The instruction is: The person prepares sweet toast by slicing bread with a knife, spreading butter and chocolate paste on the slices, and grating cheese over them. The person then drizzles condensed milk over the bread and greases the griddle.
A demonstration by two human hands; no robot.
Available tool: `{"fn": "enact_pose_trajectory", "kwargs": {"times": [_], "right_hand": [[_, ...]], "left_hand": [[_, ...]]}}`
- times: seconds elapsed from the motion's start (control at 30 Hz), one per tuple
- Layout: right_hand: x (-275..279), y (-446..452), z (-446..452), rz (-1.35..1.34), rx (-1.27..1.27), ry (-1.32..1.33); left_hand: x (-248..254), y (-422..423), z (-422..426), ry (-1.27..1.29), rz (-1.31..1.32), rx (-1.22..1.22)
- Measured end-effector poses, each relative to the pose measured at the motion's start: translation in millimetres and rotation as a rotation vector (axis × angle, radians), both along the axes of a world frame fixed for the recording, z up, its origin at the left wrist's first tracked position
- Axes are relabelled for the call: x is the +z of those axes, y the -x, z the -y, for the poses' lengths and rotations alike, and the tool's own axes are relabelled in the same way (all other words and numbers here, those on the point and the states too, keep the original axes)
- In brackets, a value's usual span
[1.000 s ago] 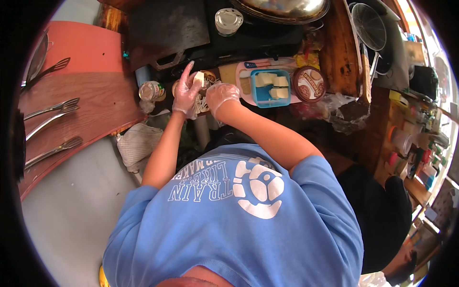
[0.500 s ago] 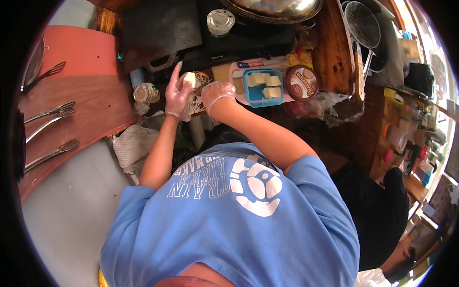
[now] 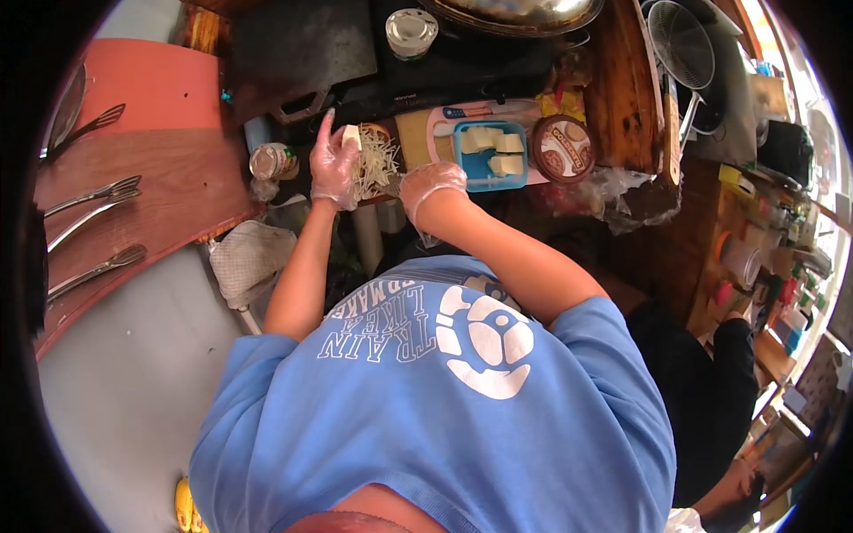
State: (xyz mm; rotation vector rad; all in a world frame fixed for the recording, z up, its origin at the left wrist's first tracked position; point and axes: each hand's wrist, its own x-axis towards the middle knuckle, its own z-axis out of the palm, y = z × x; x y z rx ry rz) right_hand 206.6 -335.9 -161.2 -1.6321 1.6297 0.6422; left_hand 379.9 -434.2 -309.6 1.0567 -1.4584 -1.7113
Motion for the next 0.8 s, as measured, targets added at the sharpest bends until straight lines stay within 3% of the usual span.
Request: {"fn": "enact_pose_trajectory", "kwargs": {"times": [0.07, 0.2, 0.4, 0.53, 0.6, 0.67, 0.8], "right_hand": [[-5, 2, -5, -0.012, -0.039, 0.022], [-5, 5, -7, 0.001, -0.030, 0.035], [-8, 9, -12, 0.001, 0.004, 0.032], [-9, 11, -11, -0.001, 0.005, 0.039], [-12, 11, -14, -0.009, 0.008, 0.025], [-17, 10, -14, -0.029, 0.015, 0.052], [-18, 8, -11, 0.005, 0.006, 0.054]], "left_hand": [[5, 3, -5, -0.148, -0.139, 0.039], [12, -4, -27, -0.314, 0.052, -0.026], [-2, -15, -25, -0.288, -0.019, 0.079], [9, -19, -33, -0.357, 0.108, 0.049], [2, -21, -28, -0.127, -0.045, 0.106], [1, -14, -28, -0.192, -0.071, 0.184], [4, -18, -36, -0.345, -0.003, 0.065]]}}
